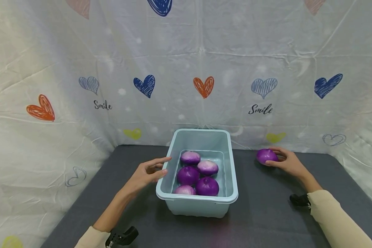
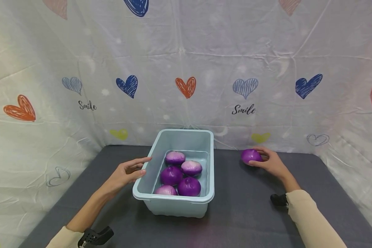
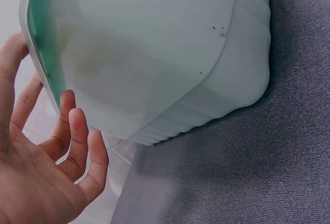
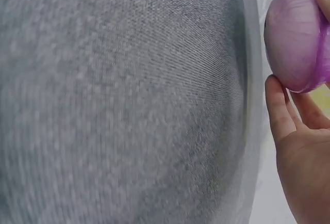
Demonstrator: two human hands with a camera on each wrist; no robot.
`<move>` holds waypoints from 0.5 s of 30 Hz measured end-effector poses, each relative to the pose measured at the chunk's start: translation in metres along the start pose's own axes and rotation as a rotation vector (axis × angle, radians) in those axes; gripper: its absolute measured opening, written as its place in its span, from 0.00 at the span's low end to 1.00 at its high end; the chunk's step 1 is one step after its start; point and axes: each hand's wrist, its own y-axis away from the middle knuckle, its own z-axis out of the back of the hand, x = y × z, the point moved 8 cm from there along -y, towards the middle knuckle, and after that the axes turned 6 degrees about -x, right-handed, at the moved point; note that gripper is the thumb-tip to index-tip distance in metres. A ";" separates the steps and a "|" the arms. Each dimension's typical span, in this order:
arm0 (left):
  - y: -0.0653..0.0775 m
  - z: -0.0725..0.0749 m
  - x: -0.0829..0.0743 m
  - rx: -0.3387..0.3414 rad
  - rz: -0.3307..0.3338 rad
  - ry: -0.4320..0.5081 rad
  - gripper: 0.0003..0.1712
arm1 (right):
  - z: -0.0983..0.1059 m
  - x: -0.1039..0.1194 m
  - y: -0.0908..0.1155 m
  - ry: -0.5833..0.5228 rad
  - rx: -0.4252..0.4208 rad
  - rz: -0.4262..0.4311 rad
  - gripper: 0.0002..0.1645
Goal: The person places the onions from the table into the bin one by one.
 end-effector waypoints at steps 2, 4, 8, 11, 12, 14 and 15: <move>0.001 0.000 0.000 0.000 -0.001 -0.001 0.27 | 0.001 0.001 0.002 -0.012 0.005 0.003 0.40; 0.001 0.000 0.000 0.000 -0.001 -0.001 0.27 | 0.002 0.003 0.004 -0.033 0.009 0.010 0.40; 0.001 0.000 -0.001 -0.002 -0.001 0.004 0.27 | 0.005 0.008 0.006 -0.064 0.013 0.014 0.39; 0.000 0.000 0.000 -0.006 0.000 0.007 0.27 | 0.007 0.011 0.009 -0.069 0.017 0.015 0.40; 0.000 0.000 0.000 -0.008 0.001 0.007 0.27 | 0.007 0.011 0.009 -0.067 0.018 0.015 0.40; -0.001 0.000 0.000 -0.009 -0.002 0.004 0.27 | 0.008 0.013 0.011 -0.065 0.018 0.018 0.39; -0.001 0.000 0.000 -0.010 -0.001 0.005 0.27 | 0.009 0.013 0.011 -0.067 0.018 0.018 0.39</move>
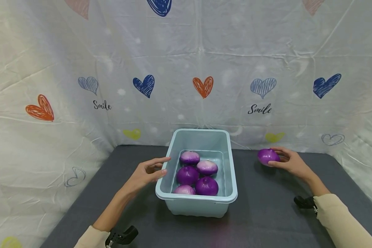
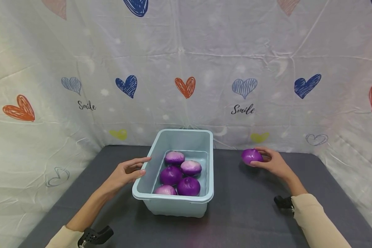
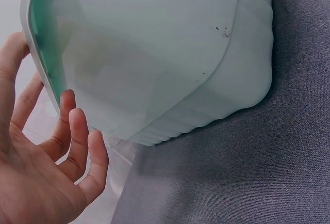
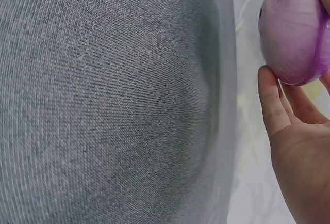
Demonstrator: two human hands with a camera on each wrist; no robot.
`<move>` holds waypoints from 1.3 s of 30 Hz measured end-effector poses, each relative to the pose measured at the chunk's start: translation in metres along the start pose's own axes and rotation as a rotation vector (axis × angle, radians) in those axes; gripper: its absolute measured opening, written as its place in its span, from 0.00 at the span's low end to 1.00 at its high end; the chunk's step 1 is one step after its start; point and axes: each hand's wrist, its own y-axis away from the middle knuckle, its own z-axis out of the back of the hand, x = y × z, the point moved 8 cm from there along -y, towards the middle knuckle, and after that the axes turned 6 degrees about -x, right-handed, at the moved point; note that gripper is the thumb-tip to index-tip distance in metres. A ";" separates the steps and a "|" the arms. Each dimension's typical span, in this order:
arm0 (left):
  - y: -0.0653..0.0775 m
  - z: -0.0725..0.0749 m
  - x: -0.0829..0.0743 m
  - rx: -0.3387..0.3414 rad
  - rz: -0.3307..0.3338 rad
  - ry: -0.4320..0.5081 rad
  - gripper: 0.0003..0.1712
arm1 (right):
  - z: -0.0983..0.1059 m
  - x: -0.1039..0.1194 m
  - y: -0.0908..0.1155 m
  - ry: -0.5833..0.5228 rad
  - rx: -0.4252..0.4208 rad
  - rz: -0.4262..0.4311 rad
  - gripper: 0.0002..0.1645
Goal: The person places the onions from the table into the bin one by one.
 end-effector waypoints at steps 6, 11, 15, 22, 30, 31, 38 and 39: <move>0.000 0.000 0.001 0.000 -0.001 0.000 0.27 | 0.000 0.000 0.002 -0.006 0.005 0.004 0.39; -0.001 0.000 0.000 0.004 -0.010 -0.001 0.27 | 0.000 0.004 0.005 -0.015 0.014 0.005 0.38; -0.001 -0.001 -0.001 0.011 -0.021 0.002 0.27 | 0.000 0.010 0.007 -0.020 0.022 0.002 0.38; -0.001 -0.001 -0.002 0.017 -0.036 0.002 0.27 | -0.003 0.015 0.008 -0.011 0.033 -0.011 0.39; -0.001 0.001 -0.003 0.021 -0.047 0.021 0.27 | -0.010 0.022 0.001 -0.034 0.053 -0.006 0.38; -0.001 0.001 -0.003 0.022 -0.049 0.020 0.27 | -0.010 0.023 0.000 -0.034 0.054 -0.003 0.38; -0.001 0.001 -0.003 0.018 -0.049 0.001 0.27 | -0.014 0.037 -0.005 -0.049 0.060 0.012 0.37; -0.001 0.001 -0.002 0.018 -0.045 0.000 0.27 | -0.016 0.039 -0.005 -0.050 0.063 0.017 0.37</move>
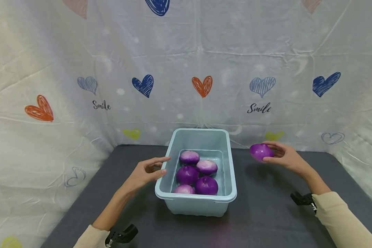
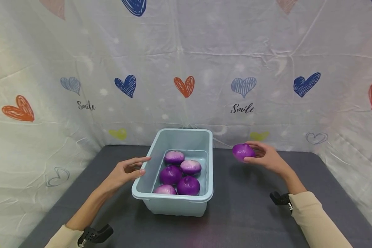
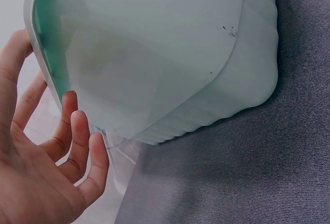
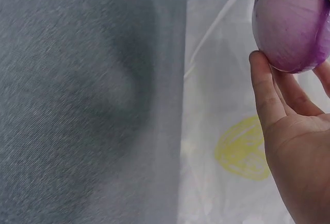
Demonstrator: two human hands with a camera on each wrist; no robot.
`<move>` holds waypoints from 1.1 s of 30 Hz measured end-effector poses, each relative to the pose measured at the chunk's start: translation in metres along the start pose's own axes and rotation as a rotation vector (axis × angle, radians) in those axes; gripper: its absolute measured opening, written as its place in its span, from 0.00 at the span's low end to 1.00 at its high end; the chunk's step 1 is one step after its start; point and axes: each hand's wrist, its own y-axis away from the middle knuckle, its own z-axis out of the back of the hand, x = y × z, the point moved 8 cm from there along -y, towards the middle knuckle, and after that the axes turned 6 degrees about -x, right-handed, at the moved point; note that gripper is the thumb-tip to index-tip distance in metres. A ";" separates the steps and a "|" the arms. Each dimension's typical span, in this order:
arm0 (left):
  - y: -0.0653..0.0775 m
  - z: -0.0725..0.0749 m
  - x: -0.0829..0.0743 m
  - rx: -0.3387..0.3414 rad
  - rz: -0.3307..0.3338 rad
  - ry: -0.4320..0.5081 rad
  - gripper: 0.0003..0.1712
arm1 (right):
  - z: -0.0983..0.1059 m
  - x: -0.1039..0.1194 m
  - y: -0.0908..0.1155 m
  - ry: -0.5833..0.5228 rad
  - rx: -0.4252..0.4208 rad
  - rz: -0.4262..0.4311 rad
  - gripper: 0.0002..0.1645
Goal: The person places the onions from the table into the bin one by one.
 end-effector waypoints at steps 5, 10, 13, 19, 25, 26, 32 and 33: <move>-0.001 0.000 0.001 0.001 0.014 -0.005 0.27 | -0.004 0.013 -0.004 -0.020 0.011 0.025 0.37; -0.001 0.001 0.000 -0.005 0.013 -0.001 0.27 | -0.007 0.021 -0.010 -0.043 0.016 0.036 0.37; -0.001 0.001 0.001 -0.009 0.019 0.000 0.27 | -0.009 0.026 -0.013 -0.029 0.011 0.047 0.37; -0.001 -0.001 0.000 -0.004 0.011 0.002 0.27 | -0.014 0.038 -0.020 -0.024 0.007 0.062 0.36; 0.000 -0.002 0.000 0.003 0.001 0.008 0.27 | -0.022 0.050 -0.028 -0.022 0.020 0.094 0.37; 0.000 -0.002 0.000 0.003 0.000 0.007 0.27 | -0.024 0.052 -0.030 -0.026 0.024 0.102 0.38; -0.001 -0.001 0.001 0.001 -0.005 0.007 0.27 | -0.032 0.065 -0.038 -0.061 0.036 0.137 0.37; -0.001 -0.001 0.001 0.000 -0.006 0.007 0.27 | -0.034 0.067 -0.039 -0.068 0.037 0.143 0.37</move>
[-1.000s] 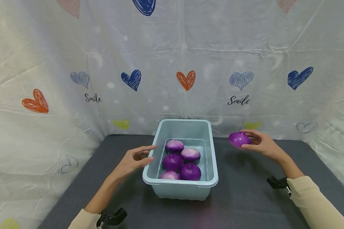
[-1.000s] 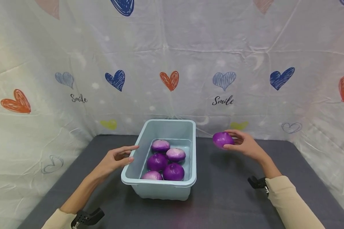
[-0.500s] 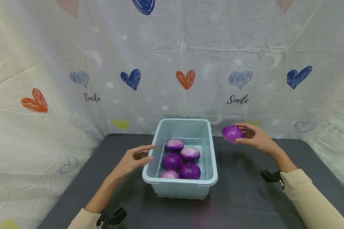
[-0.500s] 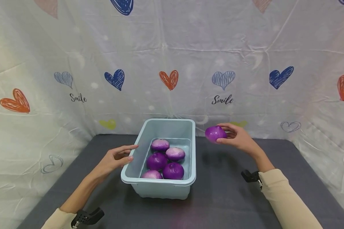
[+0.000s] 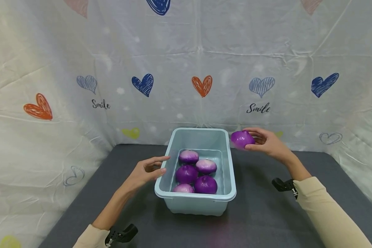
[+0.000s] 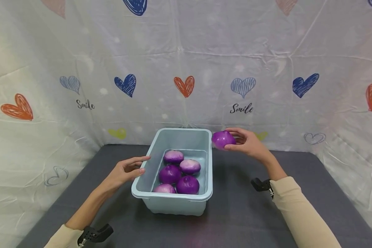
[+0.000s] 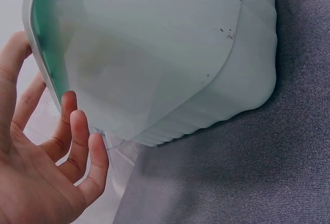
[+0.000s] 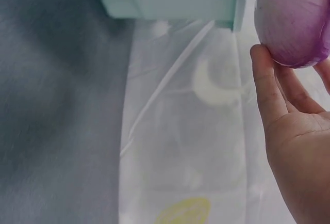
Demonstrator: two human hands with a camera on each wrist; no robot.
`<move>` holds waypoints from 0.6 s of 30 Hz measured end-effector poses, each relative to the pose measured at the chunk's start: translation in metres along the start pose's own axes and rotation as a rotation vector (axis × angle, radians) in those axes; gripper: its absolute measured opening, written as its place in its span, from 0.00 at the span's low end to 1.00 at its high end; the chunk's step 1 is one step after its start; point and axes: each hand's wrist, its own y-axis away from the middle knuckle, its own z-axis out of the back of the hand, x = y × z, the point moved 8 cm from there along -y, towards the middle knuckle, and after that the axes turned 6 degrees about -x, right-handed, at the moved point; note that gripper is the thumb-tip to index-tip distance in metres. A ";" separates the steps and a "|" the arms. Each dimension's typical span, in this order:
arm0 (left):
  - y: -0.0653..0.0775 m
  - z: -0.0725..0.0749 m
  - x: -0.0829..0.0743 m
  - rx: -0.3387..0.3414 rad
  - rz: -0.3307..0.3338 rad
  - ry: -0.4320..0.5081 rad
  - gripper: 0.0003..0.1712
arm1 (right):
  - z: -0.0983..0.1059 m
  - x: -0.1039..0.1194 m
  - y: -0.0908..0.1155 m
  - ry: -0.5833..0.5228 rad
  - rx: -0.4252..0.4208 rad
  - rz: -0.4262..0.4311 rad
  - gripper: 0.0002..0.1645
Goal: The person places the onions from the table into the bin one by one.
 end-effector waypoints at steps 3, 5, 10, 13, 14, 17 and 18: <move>0.000 0.000 0.000 -0.005 0.004 -0.002 0.26 | -0.004 0.005 -0.005 -0.028 0.005 0.017 0.37; 0.000 0.000 0.000 -0.007 0.001 -0.008 0.26 | -0.007 0.011 -0.008 -0.044 0.008 0.035 0.36; 0.000 0.000 0.000 -0.003 -0.004 -0.009 0.26 | -0.017 0.022 -0.016 -0.061 0.025 0.050 0.37; 0.001 0.000 0.000 0.001 -0.004 -0.001 0.27 | -0.024 0.026 -0.020 -0.067 0.042 0.045 0.37; 0.001 0.000 0.001 0.001 -0.003 0.001 0.27 | -0.027 0.027 -0.021 -0.070 0.048 0.046 0.37; 0.001 0.000 0.001 0.000 -0.001 0.007 0.27 | -0.034 0.030 -0.024 -0.075 0.063 0.058 0.37; 0.001 0.001 0.001 0.000 -0.001 0.008 0.27 | -0.037 0.030 -0.026 -0.077 0.068 0.061 0.37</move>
